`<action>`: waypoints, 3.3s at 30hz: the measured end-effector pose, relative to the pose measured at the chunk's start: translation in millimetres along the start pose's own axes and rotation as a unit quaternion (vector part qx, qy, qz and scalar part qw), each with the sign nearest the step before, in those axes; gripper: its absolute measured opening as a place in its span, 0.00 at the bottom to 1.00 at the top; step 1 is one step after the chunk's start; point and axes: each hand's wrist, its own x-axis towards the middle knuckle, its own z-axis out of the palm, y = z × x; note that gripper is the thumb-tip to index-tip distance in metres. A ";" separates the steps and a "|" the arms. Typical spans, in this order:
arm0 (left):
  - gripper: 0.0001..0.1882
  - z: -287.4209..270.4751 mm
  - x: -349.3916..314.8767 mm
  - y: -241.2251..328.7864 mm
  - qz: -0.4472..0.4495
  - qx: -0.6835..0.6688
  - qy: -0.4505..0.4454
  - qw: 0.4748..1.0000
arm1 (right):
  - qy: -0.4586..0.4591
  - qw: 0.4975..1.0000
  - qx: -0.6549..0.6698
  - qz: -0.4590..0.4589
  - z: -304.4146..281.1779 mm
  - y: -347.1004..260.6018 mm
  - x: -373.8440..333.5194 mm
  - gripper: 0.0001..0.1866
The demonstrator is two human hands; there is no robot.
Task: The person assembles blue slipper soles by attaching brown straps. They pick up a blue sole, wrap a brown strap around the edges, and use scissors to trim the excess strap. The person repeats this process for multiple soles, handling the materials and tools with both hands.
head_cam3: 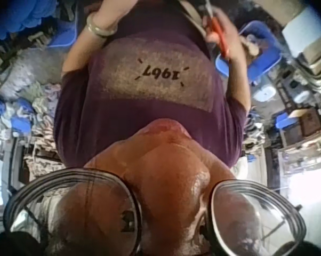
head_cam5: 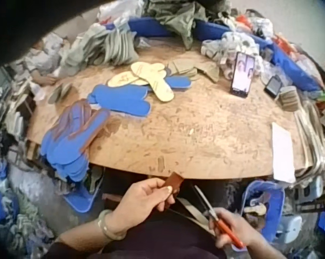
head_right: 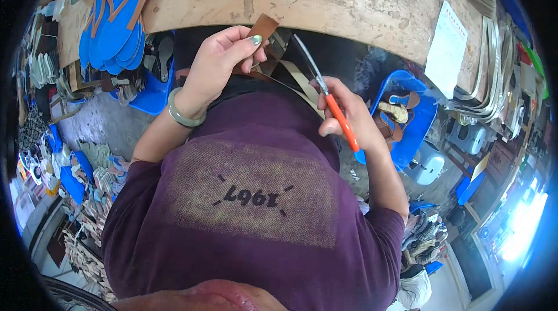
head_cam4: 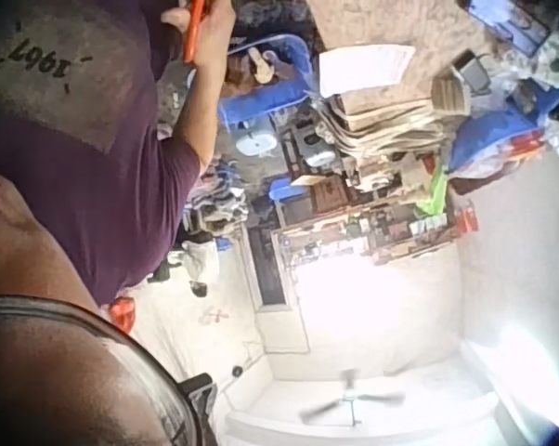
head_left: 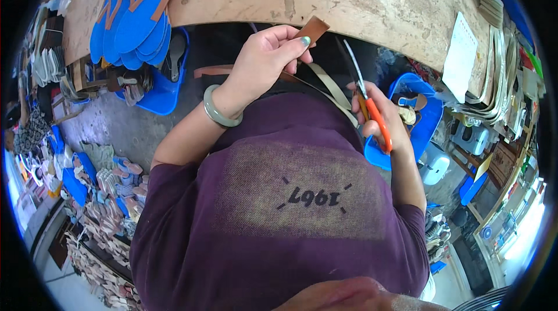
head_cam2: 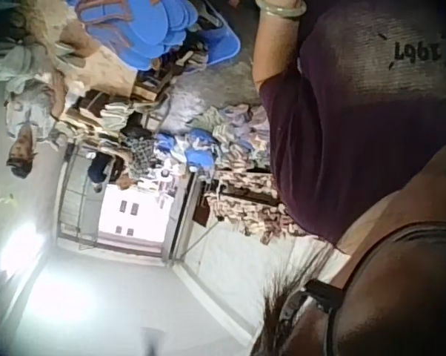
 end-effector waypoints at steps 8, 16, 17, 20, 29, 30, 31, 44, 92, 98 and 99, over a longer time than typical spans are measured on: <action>0.09 12.4 -11.2 0.8 -0.033 0.056 -0.020 0.998 | 0.011 0.955 -0.280 -0.096 11.1 -5.5 9.2 0.49; 0.10 3.4 -14.0 2.6 -0.086 0.053 -0.057 0.993 | 0.014 0.969 -0.239 -0.067 15.9 -7.6 10.3 0.42; 0.10 2.2 -14.1 2.3 -0.092 0.046 -0.060 0.993 | 0.018 0.972 -0.228 -0.054 16.6 -8.2 9.3 0.40; 0.10 -2.0 -14.3 3.0 -0.092 0.052 -0.067 0.992 | 0.038 0.976 -0.207 -0.052 13.0 -10.7 9.3 0.35; 0.08 1.6 -23.0 9.4 0.048 0.046 -0.110 0.992 | 0.303 0.723 -0.581 -0.219 -43.1 -99.1 75.5 0.19; 0.08 -0.3 -24.2 11.7 0.101 0.096 -0.100 0.985 | 0.310 0.677 -0.616 -0.257 -51.1 -107.5 84.5 0.17; 0.09 -3.9 -24.3 11.4 0.126 0.117 -0.087 0.981 | 0.300 0.681 -0.621 -0.248 -45.7 -123.9 94.8 0.18; 0.14 -24.0 -34.6 10.3 0.233 -0.097 0.051 0.966 | 0.245 0.755 -0.538 -0.286 40.5 -196.0 278.4 0.24; 0.12 31.5 22.7 50.3 0.204 -0.269 -0.002 0.941 | 0.090 0.870 0.373 -0.309 27.8 -102.8 92.9 0.07; 0.12 30.4 21.1 49.6 0.211 -0.254 -0.020 0.944 | 0.102 0.879 0.361 -0.293 27.8 -102.7 90.3 0.08; 0.13 31.6 21.3 49.3 0.213 -0.253 -0.018 0.944 | 0.106 0.880 0.358 -0.293 27.6 -101.4 90.9 0.08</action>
